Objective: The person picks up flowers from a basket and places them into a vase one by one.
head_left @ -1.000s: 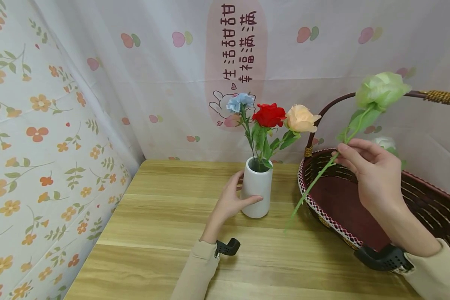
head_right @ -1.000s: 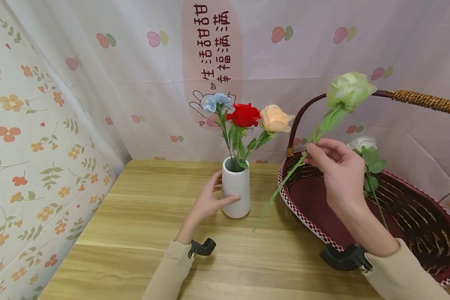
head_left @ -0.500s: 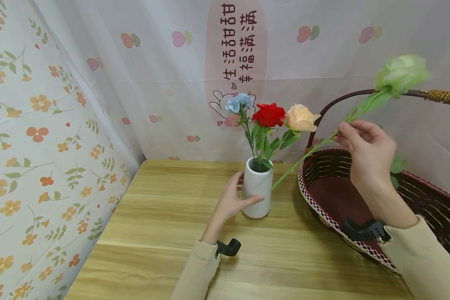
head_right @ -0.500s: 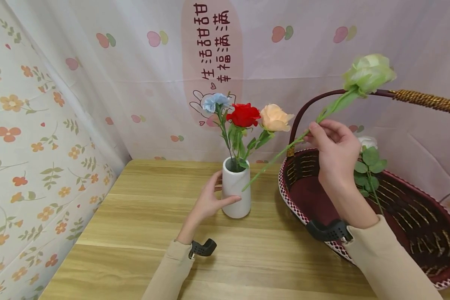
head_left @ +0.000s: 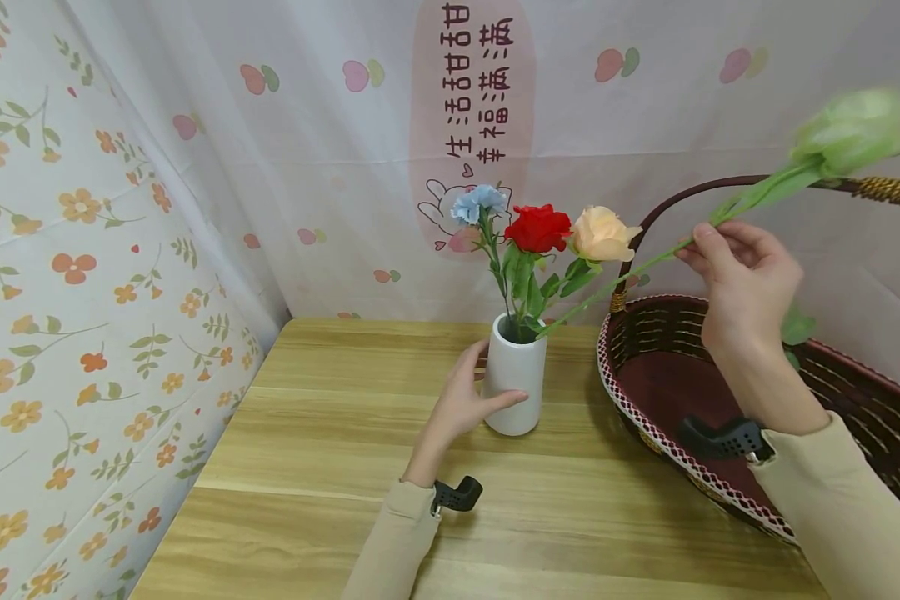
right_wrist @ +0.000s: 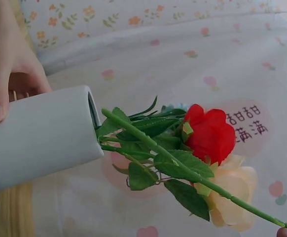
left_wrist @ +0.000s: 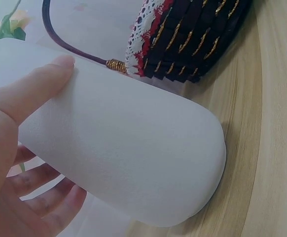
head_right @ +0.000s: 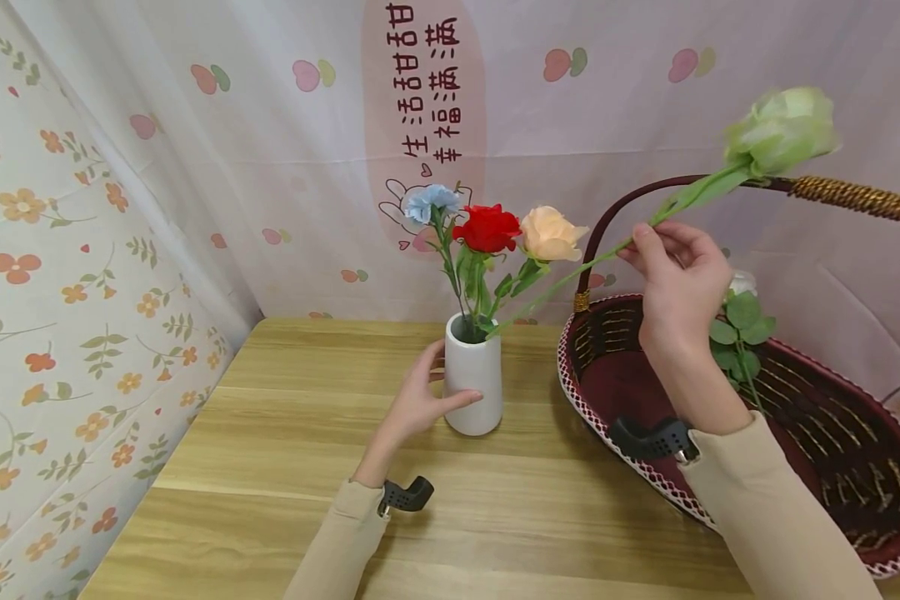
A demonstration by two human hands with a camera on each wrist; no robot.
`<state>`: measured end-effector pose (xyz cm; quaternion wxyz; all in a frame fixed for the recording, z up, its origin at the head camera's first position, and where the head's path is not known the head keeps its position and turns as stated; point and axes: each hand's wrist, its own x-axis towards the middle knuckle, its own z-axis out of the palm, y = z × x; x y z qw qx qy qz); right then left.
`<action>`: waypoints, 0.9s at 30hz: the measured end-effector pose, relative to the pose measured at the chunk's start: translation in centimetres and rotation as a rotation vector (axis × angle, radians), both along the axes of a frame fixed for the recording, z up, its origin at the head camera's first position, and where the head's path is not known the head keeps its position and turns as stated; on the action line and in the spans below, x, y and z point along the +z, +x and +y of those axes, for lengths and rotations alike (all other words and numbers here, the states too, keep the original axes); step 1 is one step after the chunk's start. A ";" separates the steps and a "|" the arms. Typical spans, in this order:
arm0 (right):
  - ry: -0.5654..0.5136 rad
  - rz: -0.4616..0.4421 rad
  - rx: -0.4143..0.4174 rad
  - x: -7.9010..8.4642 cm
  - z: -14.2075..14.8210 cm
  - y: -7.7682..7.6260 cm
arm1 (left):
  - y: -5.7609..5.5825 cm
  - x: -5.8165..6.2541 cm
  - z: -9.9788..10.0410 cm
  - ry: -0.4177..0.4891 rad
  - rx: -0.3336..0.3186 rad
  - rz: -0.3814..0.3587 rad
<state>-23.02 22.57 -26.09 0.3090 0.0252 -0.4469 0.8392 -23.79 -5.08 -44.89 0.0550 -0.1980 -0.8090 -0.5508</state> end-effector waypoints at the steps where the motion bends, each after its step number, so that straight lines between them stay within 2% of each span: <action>1: -0.002 0.007 -0.007 0.0 0.0 -0.1 | 0.0 0.0 0.0 0.000 0.000 -0.002; 5: -0.020 0.034 -0.022 0.0 -0.1 -0.3 | 0.0 0.1 0.1 -0.001 0.003 -0.010; 16: 0.012 0.079 -0.056 -0.1 -0.6 -0.4 | 0.1 0.3 0.2 0.005 -0.002 -0.015; 27: 0.101 0.061 -0.045 -2.2 -2.5 -0.2 | 0.1 0.2 0.0 -0.004 0.002 -0.020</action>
